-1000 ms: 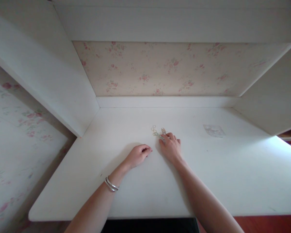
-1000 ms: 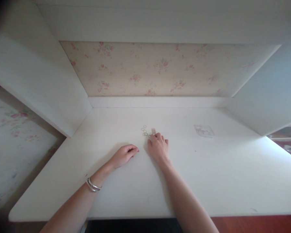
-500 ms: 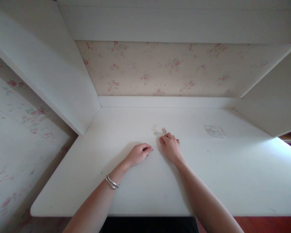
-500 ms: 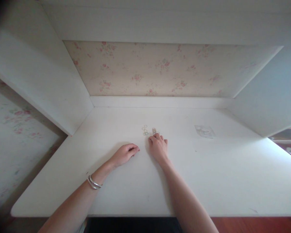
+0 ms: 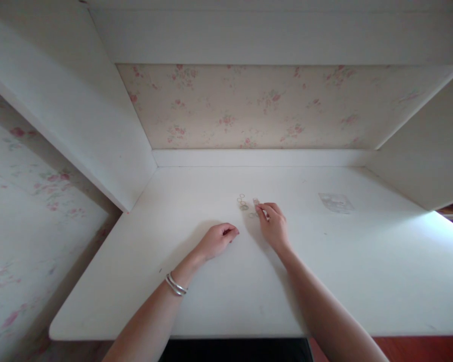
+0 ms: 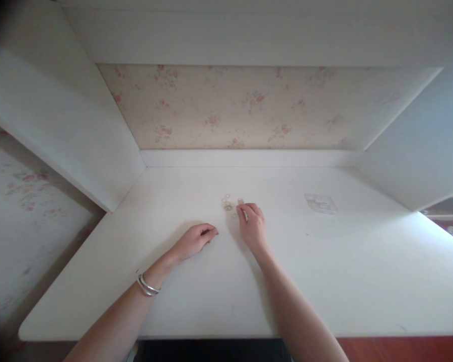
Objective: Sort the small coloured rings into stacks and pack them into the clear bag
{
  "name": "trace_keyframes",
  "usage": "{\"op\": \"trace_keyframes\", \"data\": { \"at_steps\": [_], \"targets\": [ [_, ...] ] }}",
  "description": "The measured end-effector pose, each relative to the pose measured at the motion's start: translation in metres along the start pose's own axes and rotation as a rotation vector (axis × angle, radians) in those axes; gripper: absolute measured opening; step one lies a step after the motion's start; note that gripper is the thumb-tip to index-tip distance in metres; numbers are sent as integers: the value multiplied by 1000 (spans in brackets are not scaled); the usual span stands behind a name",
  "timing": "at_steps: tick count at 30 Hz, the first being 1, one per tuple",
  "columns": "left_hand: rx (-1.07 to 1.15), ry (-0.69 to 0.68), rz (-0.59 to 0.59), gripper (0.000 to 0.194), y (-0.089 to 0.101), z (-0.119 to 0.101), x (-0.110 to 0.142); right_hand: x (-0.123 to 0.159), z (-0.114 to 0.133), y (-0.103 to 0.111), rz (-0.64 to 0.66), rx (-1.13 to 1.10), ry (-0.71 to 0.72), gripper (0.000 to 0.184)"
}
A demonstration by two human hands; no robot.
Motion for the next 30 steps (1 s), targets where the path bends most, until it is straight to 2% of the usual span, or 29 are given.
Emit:
{"op": "trace_keyframes", "data": {
  "at_steps": [4, 8, 11, 16, 25, 30],
  "targets": [
    [9, -25, -107, 32, 3, 5, -1, 13, 19, -1, 128, 10, 160, 28],
    [-40, -54, -260, 28, 13, 14, -1, 27, 34, -10, 306, 37, 256, 28],
    [-68, -26, -315, 28, 20, 20, -1, 34, 41, -18, 396, 50, 303, 28],
    [-106, -9, -279, 27, 23, 23, -1, 36, 46, -21, 455, 81, 327, 27],
    [-193, -36, -179, 25, 20, 22, 0, 33, 39, -23, 432, 79, 381, 20],
    [-180, -40, -195, 25, 21, 23, -1, 32, 43, -17, 470, 85, 407, 20]
  ]
}}
Point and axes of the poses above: each hand's wrist, its own x-axis away from the middle knuckle, its own y-axis out of the back of the hand, z = x × y, the point moved 1 cm from there along -x, towards the middle knuckle, and after that the axes turned 15 degrees about z, right-handed, at the moved point
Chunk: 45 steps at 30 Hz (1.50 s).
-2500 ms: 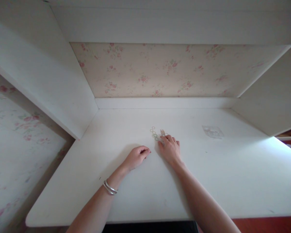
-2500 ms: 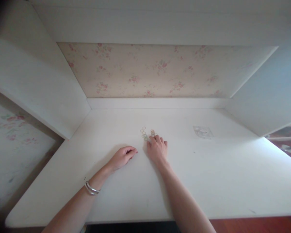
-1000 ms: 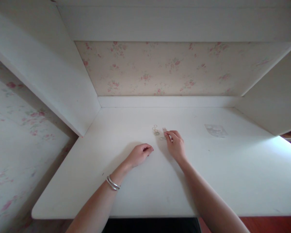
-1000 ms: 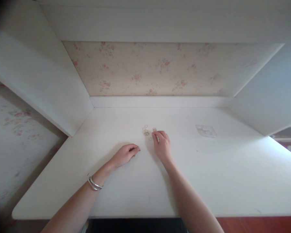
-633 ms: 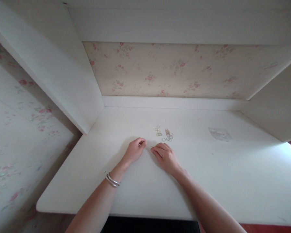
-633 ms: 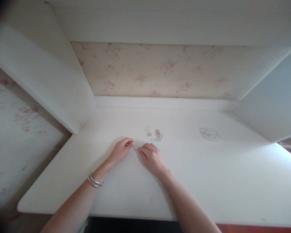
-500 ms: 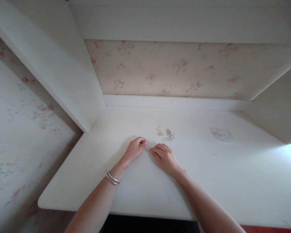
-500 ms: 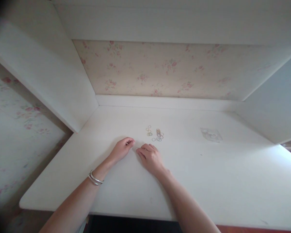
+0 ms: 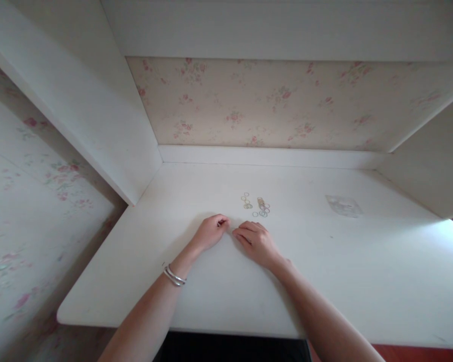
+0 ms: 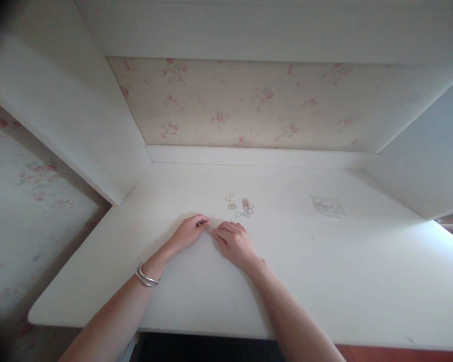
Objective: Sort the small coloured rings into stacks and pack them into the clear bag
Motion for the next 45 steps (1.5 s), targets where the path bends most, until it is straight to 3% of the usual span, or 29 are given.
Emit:
{"op": "trace_keyframes", "data": {
  "at_steps": [8, 21, 27, 30, 38, 45],
  "targets": [
    [-5, -6, -10, 25, 0, 3, 0, 3, 0, 1, 113, 42, 91, 18],
    [-27, 10, -7, 26, 0, 0, 0, 3, 4, 7, 129, 12, 106, 17],
    [-12, 33, 6, 27, 0, 1, 1, 4, -11, 20, -163, -120, -112, 22],
    [-6, 39, 1, 26, -1, 0, 1, 8, -27, 29, -236, -130, -228, 24],
    [-3, 65, 9, 26, -2, 0, 0, 32, -72, 39, -224, -6, -532, 27],
    [-68, 25, 39, 23, -21, -21, -20, 35, -73, 40, -116, 0, -554, 26]
  ]
}}
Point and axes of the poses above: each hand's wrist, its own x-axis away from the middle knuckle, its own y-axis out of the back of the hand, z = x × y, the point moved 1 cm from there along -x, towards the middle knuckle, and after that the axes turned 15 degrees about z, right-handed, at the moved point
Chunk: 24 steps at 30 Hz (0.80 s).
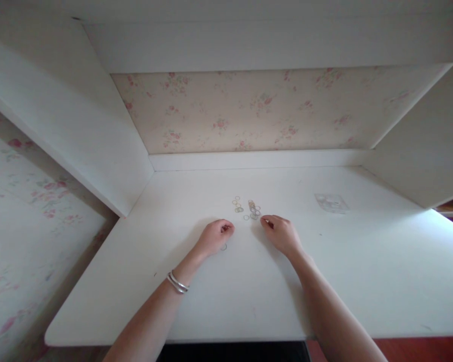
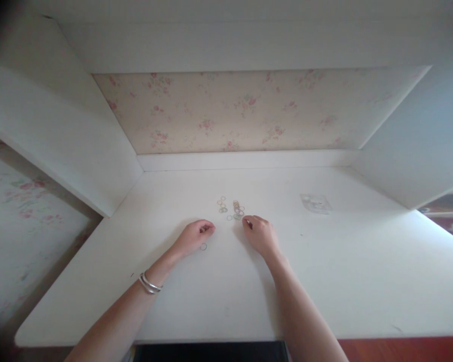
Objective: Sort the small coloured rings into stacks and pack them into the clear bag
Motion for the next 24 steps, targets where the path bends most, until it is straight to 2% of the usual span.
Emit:
{"op": "trace_keyframes", "data": {
  "at_steps": [5, 8, 11, 18, 24],
  "targets": [
    [-241, -131, 23, 18, -11, -28, -36, 0, 2, -2, 40, 12, 8, 26],
    [-331, -111, 47, 16, -13, -31, -51, -1, 0, -4, 48, 13, 7, 27],
    [-399, -87, 71, 16, -15, -28, -56, -2, -1, -5, 48, 1, 17, 26],
    [-365, -127, 94, 18, -10, -26, -42, -2, 1, -4, 49, 2, 30, 25],
    [-229, -149, 4, 19, 7, -21, -1, -1, 2, -7, 49, 18, 41, 25]
  ]
}}
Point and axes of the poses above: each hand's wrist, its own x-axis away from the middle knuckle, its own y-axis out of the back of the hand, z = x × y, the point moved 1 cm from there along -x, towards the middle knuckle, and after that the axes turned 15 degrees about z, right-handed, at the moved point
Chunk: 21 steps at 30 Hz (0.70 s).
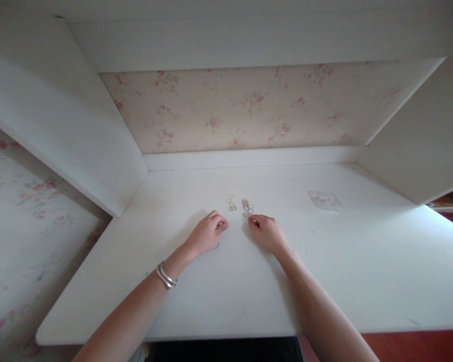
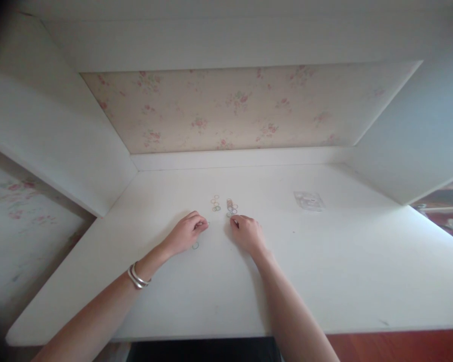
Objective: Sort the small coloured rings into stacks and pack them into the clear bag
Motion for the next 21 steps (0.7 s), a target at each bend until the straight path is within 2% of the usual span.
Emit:
{"op": "trace_keyframes", "data": {
  "at_steps": [4, 8, 14, 21],
  "targets": [
    [-13, 1, 10, 19, 1, 5, 32, -1, 3, -4, -1, -5, -6, 25],
    [-98, 13, 46, 20, -9, 9, 51, -4, 4, -7, -48, -36, -74, 26],
    [-226, 26, 99, 22, -19, 11, 57, -5, 3, -8, -140, -100, -151, 31],
    [-229, 16, 96, 23, -14, 14, 61, -4, 3, -7, -180, -163, -195, 30]
  ]
}}
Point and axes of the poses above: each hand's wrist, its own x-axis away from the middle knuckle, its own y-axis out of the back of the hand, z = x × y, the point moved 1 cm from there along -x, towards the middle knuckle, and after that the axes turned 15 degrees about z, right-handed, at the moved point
